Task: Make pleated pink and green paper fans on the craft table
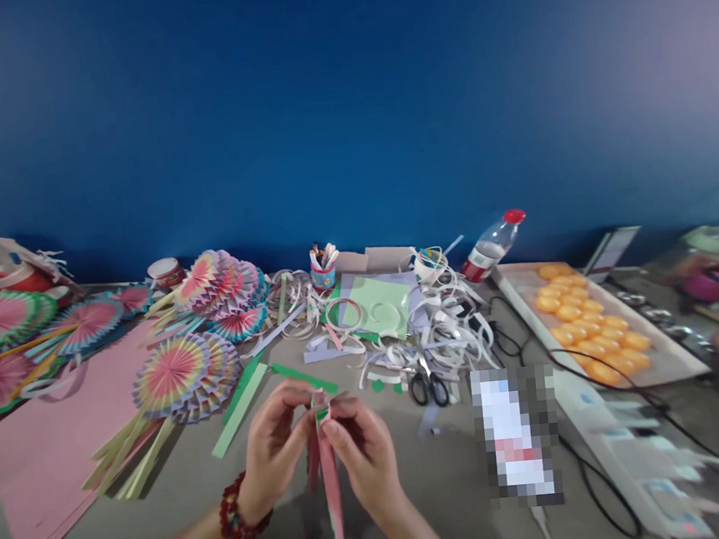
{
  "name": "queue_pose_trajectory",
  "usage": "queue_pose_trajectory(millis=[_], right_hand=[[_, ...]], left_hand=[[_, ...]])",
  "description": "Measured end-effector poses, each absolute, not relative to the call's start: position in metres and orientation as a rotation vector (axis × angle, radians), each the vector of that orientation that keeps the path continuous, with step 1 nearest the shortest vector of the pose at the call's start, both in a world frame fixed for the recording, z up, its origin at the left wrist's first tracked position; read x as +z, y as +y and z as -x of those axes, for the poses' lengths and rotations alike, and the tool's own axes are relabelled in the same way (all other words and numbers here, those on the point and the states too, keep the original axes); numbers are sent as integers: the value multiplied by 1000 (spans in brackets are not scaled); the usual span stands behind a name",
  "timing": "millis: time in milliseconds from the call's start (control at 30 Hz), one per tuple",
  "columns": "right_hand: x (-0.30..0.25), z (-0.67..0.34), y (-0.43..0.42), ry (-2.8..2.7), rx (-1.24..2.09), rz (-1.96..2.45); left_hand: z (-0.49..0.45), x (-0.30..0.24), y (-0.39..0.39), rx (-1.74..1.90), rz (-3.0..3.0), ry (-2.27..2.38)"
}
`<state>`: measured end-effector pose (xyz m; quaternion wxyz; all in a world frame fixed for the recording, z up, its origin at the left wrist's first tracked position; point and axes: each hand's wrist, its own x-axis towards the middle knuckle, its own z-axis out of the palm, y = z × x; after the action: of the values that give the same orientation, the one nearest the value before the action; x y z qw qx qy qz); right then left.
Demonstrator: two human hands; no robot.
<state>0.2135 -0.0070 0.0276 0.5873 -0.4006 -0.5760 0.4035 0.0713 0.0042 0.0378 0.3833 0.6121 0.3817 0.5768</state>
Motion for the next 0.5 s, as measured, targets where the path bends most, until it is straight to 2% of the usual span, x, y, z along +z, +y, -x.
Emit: queue_pose_trajectory(millis=[500], right_hand=[[22, -215, -8, -1270, 912, 999]], left_hand=[[-65, 39, 5, 1408, -1706, 894]])
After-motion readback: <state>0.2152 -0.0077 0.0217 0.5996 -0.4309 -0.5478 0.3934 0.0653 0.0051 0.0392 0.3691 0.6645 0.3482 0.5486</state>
